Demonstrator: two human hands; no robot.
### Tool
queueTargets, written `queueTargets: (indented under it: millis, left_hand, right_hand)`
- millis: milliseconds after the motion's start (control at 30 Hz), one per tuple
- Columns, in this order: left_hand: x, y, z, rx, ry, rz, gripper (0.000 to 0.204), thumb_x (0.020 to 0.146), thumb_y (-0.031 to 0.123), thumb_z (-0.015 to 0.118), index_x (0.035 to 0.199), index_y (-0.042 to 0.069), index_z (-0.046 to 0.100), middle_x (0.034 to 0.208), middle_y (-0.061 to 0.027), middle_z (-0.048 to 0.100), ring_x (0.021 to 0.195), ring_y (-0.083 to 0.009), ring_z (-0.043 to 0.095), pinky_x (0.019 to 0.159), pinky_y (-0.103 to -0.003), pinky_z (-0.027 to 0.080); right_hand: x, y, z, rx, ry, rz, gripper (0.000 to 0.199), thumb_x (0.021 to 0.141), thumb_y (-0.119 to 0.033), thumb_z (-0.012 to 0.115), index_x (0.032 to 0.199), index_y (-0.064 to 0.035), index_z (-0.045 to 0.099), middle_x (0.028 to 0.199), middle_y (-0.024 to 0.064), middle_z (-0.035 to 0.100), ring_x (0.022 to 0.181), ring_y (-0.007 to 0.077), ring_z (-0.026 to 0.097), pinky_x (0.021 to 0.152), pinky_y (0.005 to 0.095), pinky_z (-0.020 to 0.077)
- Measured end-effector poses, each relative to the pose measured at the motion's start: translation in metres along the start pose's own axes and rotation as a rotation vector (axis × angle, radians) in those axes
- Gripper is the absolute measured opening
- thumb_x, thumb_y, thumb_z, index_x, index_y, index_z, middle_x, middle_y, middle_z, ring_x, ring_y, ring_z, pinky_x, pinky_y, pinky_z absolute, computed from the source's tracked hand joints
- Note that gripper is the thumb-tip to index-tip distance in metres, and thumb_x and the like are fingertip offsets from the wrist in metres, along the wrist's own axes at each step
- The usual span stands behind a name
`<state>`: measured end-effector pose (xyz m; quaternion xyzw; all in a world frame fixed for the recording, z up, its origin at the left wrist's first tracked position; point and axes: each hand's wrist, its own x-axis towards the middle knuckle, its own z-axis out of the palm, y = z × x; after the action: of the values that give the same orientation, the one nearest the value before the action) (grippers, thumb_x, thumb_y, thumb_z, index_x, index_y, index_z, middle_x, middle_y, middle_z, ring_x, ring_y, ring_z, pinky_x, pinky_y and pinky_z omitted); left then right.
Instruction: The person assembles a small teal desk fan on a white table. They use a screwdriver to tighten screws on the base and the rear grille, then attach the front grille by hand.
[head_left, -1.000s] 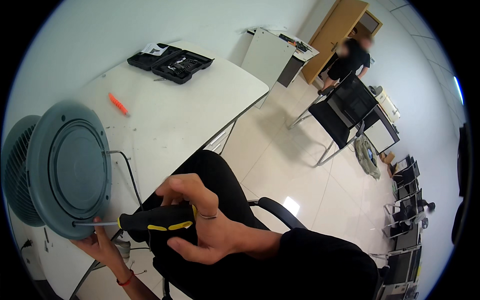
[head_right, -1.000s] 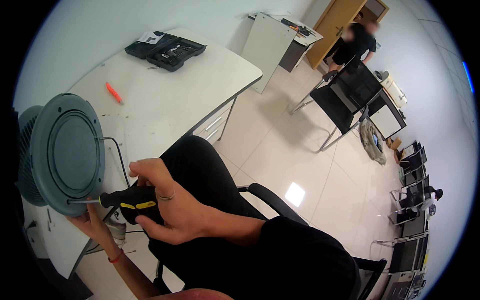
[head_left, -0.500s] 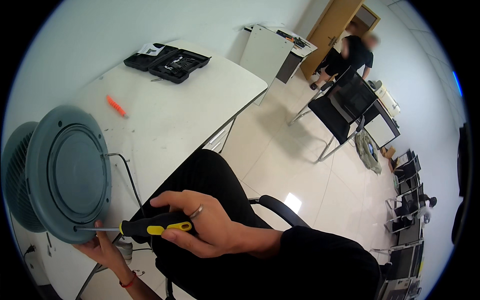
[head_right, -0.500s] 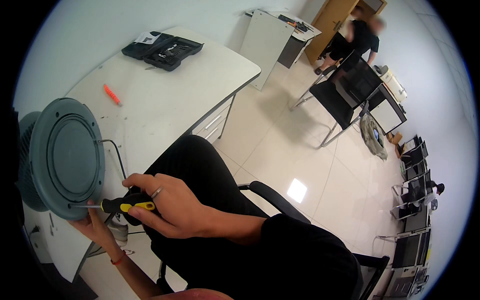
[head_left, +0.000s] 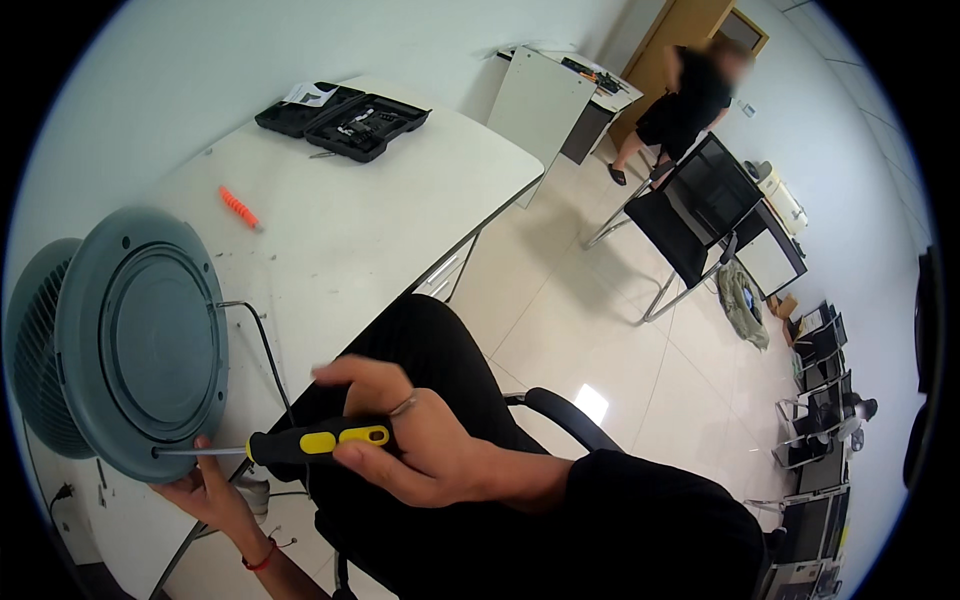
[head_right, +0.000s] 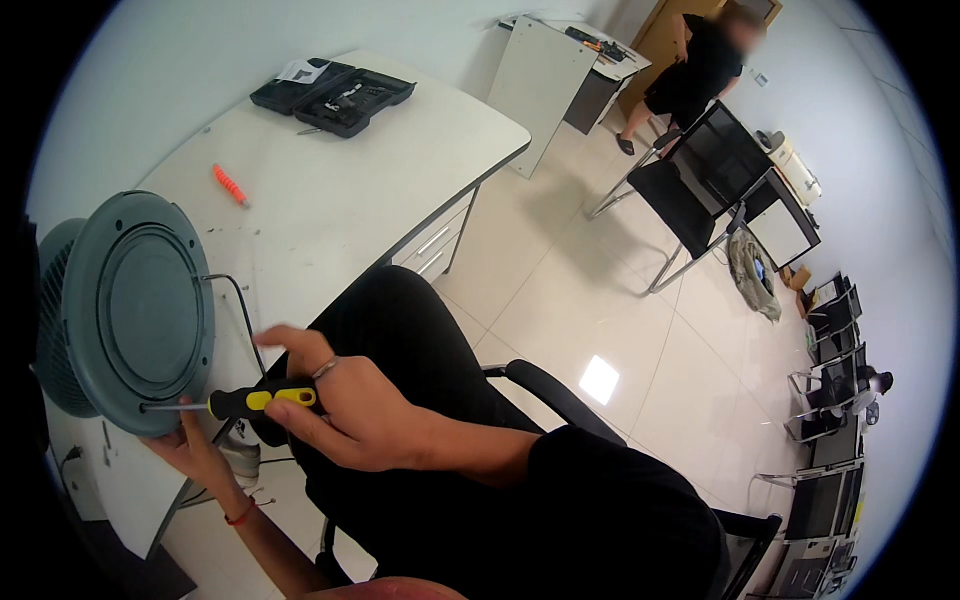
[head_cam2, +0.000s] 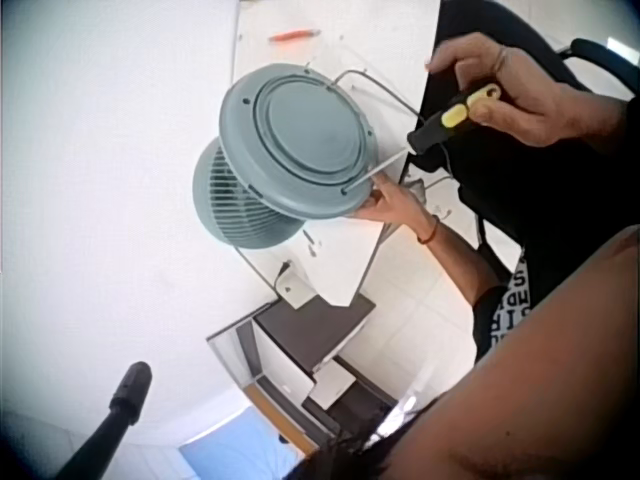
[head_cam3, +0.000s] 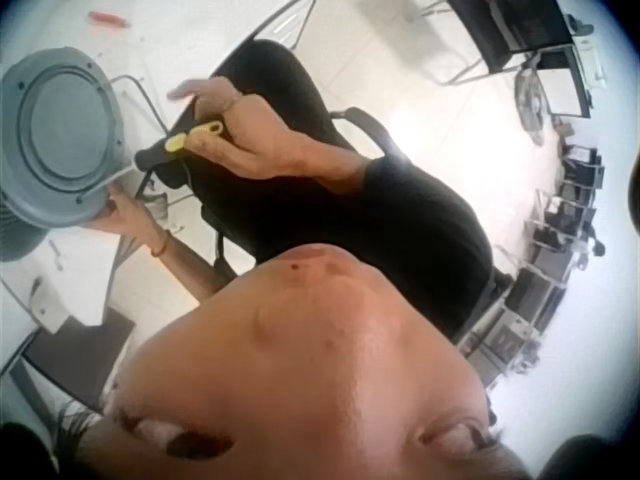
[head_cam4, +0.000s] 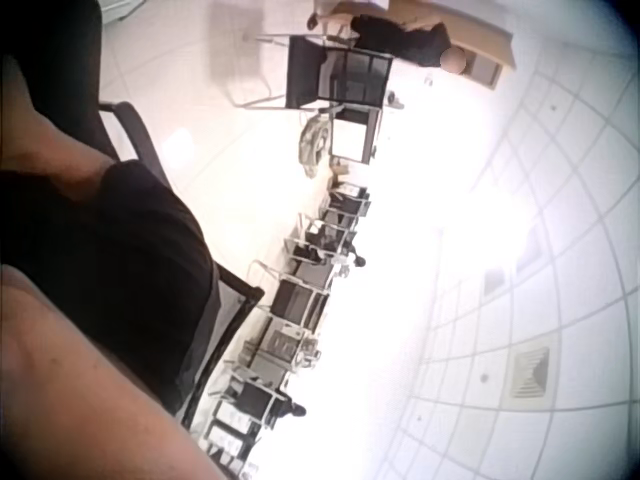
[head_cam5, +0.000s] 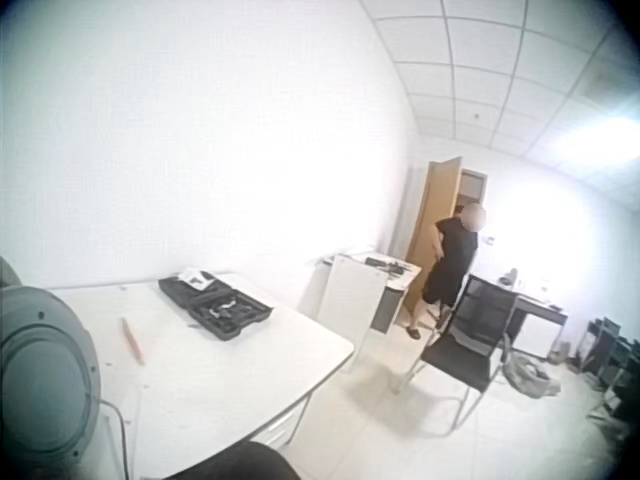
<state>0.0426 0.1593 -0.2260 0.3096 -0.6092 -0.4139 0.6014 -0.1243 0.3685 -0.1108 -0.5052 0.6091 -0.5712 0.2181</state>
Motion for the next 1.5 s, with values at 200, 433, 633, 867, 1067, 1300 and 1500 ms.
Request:
queueTargets:
  millis: [200, 433, 633, 867, 1067, 1300, 1500]
  left_hand:
    - [0.000, 0.005, 0.004, 0.025, 0.015, 0.014, 0.068, 0.094, -0.001, 0.068, 0.150, -0.002, 0.029, 0.143, -0.0198, 0.047, 0.122, -0.0249, 0.054, 0.106, -0.039, 0.045]
    - [-0.002, 0.002, 0.004, -0.020, 0.017, -0.031, 0.064, 0.096, -0.004, 0.063, 0.150, -0.004, 0.029, 0.147, -0.0215, 0.045, 0.129, -0.0264, 0.052, 0.108, -0.041, 0.046]
    - [-0.003, 0.006, 0.007, 0.014, 0.020, -0.002, 0.062, 0.098, 0.000, 0.061, 0.150, -0.005, 0.027, 0.148, -0.0227, 0.042, 0.132, -0.0275, 0.049, 0.110, -0.041, 0.044]
    - [-0.001, 0.008, 0.008, 0.002, 0.035, 0.079, 0.059, 0.102, 0.016, 0.060, 0.146, -0.004, 0.026, 0.145, -0.0214, 0.043, 0.129, -0.0267, 0.049, 0.111, -0.040, 0.038]
    - [0.002, 0.010, 0.009, -0.011, 0.076, 0.098, 0.052, 0.104, 0.016, 0.058, 0.142, -0.005, 0.031, 0.142, -0.0216, 0.045, 0.127, -0.0264, 0.050, 0.110, -0.039, 0.038]
    - [0.011, -0.002, 0.010, 0.002, 0.162, 0.189, 0.046, 0.105, 0.025, 0.056, 0.135, -0.005, 0.039, 0.132, -0.0177, 0.050, 0.119, -0.0247, 0.053, 0.107, -0.039, 0.039]
    - [0.012, 0.001, 0.016, 0.164, 0.231, 0.202, 0.049, 0.105, 0.034, 0.055, 0.131, -0.004, 0.038, 0.125, -0.0154, 0.049, 0.112, -0.0233, 0.053, 0.102, -0.034, 0.041]
  right_hand:
    - [0.000, 0.001, -0.004, -0.045, -0.033, -0.055, 0.076, 0.094, -0.013, 0.060, 0.153, -0.0028, 0.014, 0.104, 0.0167, 0.055, 0.082, 0.0189, 0.056, 0.072, 0.0319, 0.0438]
    - [-0.004, -0.002, 0.002, 0.059, 0.022, -0.108, 0.073, 0.094, -0.006, 0.058, 0.152, -0.0020, 0.014, 0.106, 0.0157, 0.054, 0.081, 0.0174, 0.053, 0.077, 0.0321, 0.0443]
    - [-0.003, 0.005, 0.011, 0.082, 0.142, -0.257, 0.069, 0.093, -0.007, 0.062, 0.150, -0.0019, 0.023, 0.098, 0.0134, 0.056, 0.085, 0.0173, 0.055, 0.083, 0.0328, 0.0434]
    - [0.003, 0.007, 0.012, 0.081, 0.312, -0.388, 0.052, 0.098, -0.016, 0.062, 0.142, -0.0003, 0.038, 0.093, 0.0133, 0.062, 0.072, 0.0153, 0.059, 0.066, 0.0294, 0.0450]
    - [-0.008, -0.008, -0.001, -0.017, -0.007, -0.019, 0.060, 0.093, -0.014, 0.062, 0.145, -0.0004, 0.035, 0.106, 0.0176, 0.057, 0.087, 0.0198, 0.056, 0.078, 0.0320, 0.0453]
    - [0.002, 0.003, 0.001, -0.172, 0.123, -0.420, 0.051, 0.097, -0.018, 0.060, 0.139, 0.0025, 0.040, 0.091, 0.0192, 0.061, 0.073, 0.0270, 0.062, 0.066, 0.0358, 0.0466]
    - [0.002, 0.006, 0.006, -0.031, 0.184, -0.348, 0.055, 0.097, -0.020, 0.061, 0.141, 0.0025, 0.038, 0.085, 0.0172, 0.060, 0.070, 0.0277, 0.061, 0.067, 0.0358, 0.0478]
